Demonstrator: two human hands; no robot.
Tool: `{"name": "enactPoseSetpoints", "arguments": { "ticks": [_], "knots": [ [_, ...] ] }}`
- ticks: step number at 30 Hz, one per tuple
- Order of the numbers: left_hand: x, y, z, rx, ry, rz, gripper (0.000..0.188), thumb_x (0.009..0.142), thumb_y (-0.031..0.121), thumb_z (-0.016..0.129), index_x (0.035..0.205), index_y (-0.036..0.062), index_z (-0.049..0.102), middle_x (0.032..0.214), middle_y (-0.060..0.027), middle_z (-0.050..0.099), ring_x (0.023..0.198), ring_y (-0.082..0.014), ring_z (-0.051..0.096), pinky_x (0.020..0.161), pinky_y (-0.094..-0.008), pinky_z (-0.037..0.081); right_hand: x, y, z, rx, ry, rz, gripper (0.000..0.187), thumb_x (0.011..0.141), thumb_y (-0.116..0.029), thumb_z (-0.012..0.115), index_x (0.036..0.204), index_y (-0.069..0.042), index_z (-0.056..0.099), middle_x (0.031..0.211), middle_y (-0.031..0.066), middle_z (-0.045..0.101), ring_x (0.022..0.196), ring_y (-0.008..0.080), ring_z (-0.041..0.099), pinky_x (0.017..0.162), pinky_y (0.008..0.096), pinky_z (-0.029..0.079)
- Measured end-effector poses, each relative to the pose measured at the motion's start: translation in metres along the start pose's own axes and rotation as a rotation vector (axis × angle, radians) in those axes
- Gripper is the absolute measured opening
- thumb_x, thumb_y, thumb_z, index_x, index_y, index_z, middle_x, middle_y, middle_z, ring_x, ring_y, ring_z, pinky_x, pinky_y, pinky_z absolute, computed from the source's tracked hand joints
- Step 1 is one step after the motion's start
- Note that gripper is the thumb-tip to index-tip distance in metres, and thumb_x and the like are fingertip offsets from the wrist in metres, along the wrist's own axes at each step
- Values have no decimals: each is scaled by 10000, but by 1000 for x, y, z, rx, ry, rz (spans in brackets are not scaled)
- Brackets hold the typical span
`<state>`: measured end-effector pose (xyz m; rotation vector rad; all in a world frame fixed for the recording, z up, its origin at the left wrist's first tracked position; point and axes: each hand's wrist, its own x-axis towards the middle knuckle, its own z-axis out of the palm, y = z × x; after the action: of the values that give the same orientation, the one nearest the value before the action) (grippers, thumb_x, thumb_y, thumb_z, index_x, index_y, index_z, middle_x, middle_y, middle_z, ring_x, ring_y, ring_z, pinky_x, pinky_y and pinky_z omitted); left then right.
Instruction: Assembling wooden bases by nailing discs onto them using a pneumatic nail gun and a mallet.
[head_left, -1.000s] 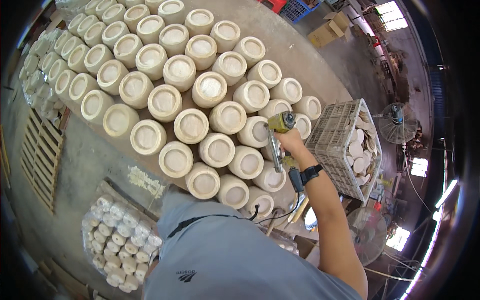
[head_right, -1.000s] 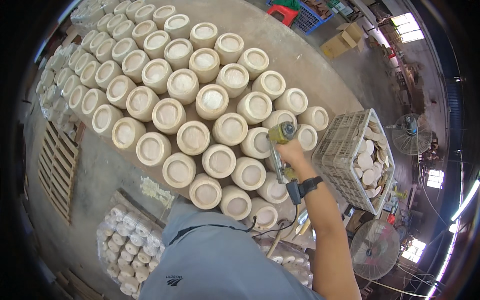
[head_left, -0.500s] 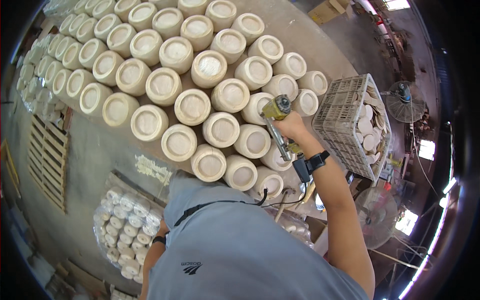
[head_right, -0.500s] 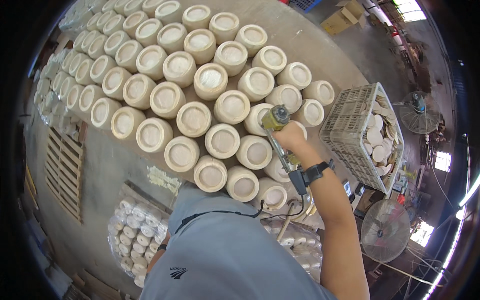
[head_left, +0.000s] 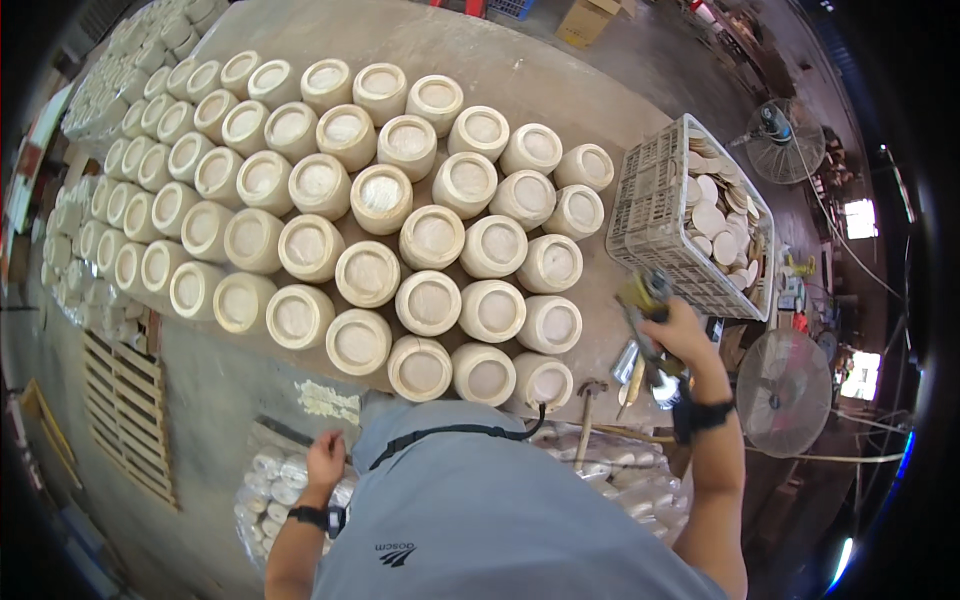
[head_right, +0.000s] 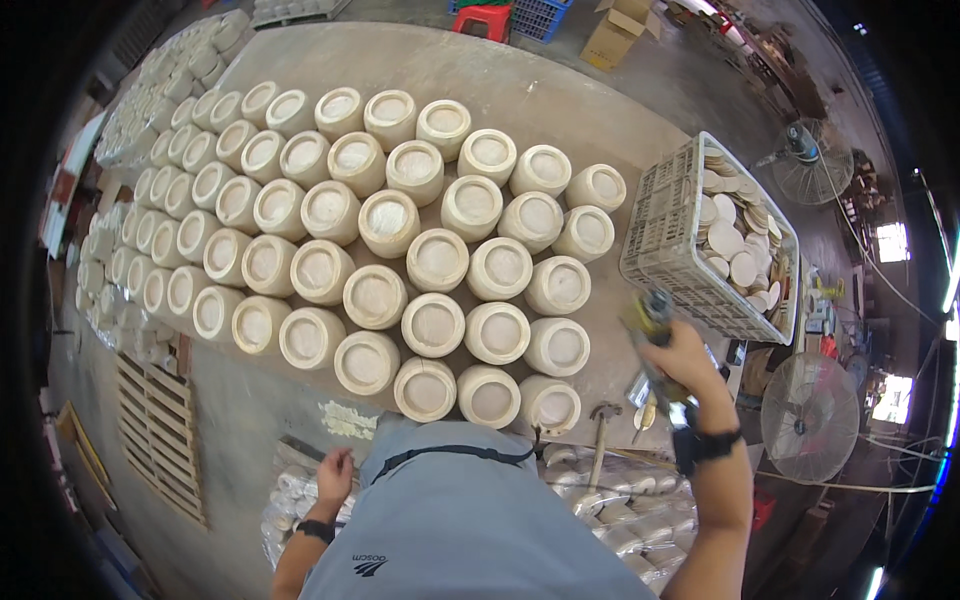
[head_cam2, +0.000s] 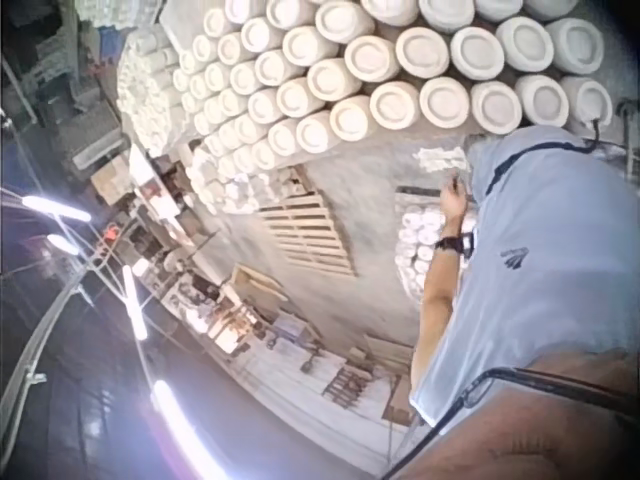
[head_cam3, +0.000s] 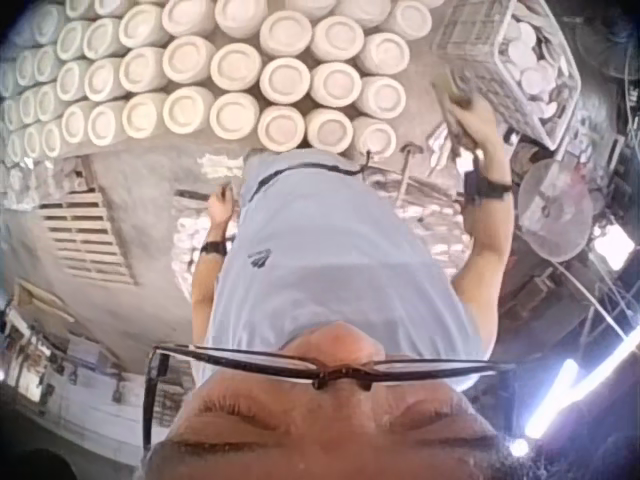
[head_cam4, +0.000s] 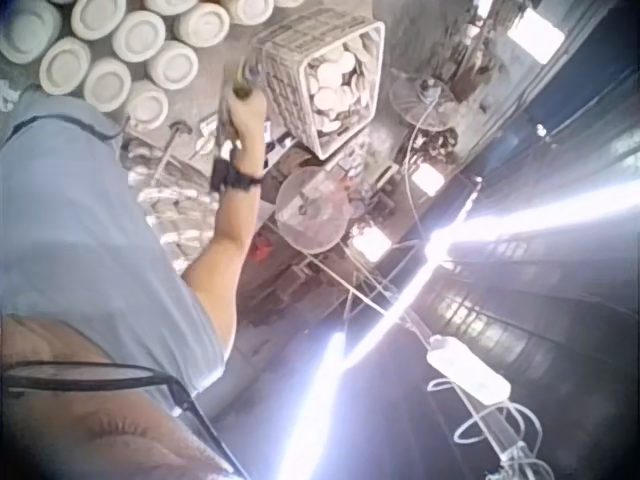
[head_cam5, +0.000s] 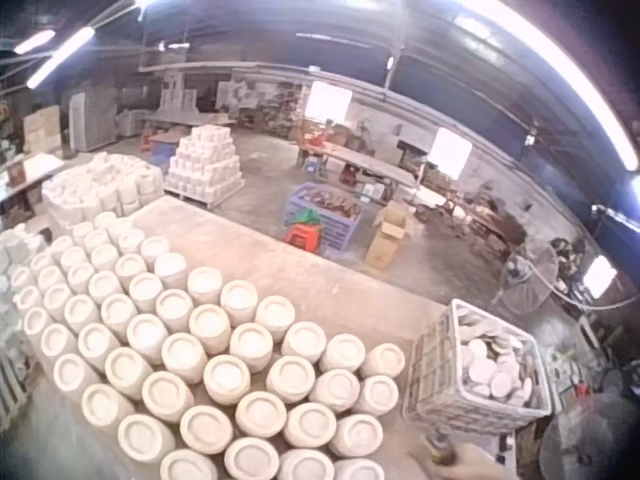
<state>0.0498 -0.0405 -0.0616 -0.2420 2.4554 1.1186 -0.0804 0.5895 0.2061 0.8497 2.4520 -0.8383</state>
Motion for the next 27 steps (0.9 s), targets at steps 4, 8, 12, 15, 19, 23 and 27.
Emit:
{"name": "enactPoseSetpoints", "arguments": {
  "ticks": [4, 8, 12, 15, 19, 23, 27],
  "knots": [
    [-33, 10, -47, 152, -258, -75, 250, 935, 201, 622, 1099, 42, 726, 933, -190, 726, 855, -349, 718, 767, -400, 558, -95, 39, -59, -85, 184, 22, 383, 775, -139, 765, 1115, 30, 714, 917, 111, 751, 843, 212, 697, 797, 376, 551],
    [-52, 38, -88, 277, -418, -170, 254, 912, 226, 632, 1100, 97, 743, 954, -189, 734, 899, -350, 720, 786, -416, 565, -197, 57, -120, 83, 369, 200, 298, 774, -14, 711, 1068, 34, 713, 910, 91, 740, 855, 205, 697, 811, 360, 543],
    [-41, 75, -121, 494, -655, 25, 243, 890, 234, 650, 1089, 147, 757, 931, -179, 739, 892, -374, 715, 799, -448, 571, -248, 18, -158, -53, 330, 249, 333, 760, 21, 684, 1092, 26, 696, 942, 118, 747, 878, 222, 709, 817, 362, 539],
    [12, 81, -120, 520, -633, 283, 210, 877, 202, 669, 1052, 123, 754, 944, -178, 734, 870, -398, 702, 783, -484, 561, -235, 16, -166, -185, 300, 158, 368, 754, -7, 710, 1118, 29, 678, 991, 130, 734, 919, 230, 698, 861, 370, 532],
    [124, 188, -71, 400, -225, 687, 202, 877, 101, 684, 1067, 39, 709, 905, -188, 704, 841, -405, 673, 765, -490, 544, -168, 15, -159, -190, 205, 58, 393, 750, -26, 738, 1133, 38, 680, 1029, 149, 738, 963, 221, 697, 890, 363, 529],
    [204, 271, -25, 465, -145, 879, 342, 866, 119, 684, 1201, 56, 657, 1059, -158, 677, 1011, -363, 635, 879, -462, 520, -51, -32, -129, -140, 74, -114, 377, 744, -58, 763, 1098, 49, 686, 1001, 144, 747, 943, 238, 703, 887, 374, 533],
    [248, 298, 48, 471, -141, 888, 528, 877, 195, 690, 1374, 65, 570, 1349, -198, 581, 1282, -392, 524, 1093, -495, 419, 42, -17, -102, -158, 76, -315, 372, 758, -136, 767, 1082, 33, 698, 868, 159, 737, 777, 243, 716, 740, 375, 552]
  ]
}}
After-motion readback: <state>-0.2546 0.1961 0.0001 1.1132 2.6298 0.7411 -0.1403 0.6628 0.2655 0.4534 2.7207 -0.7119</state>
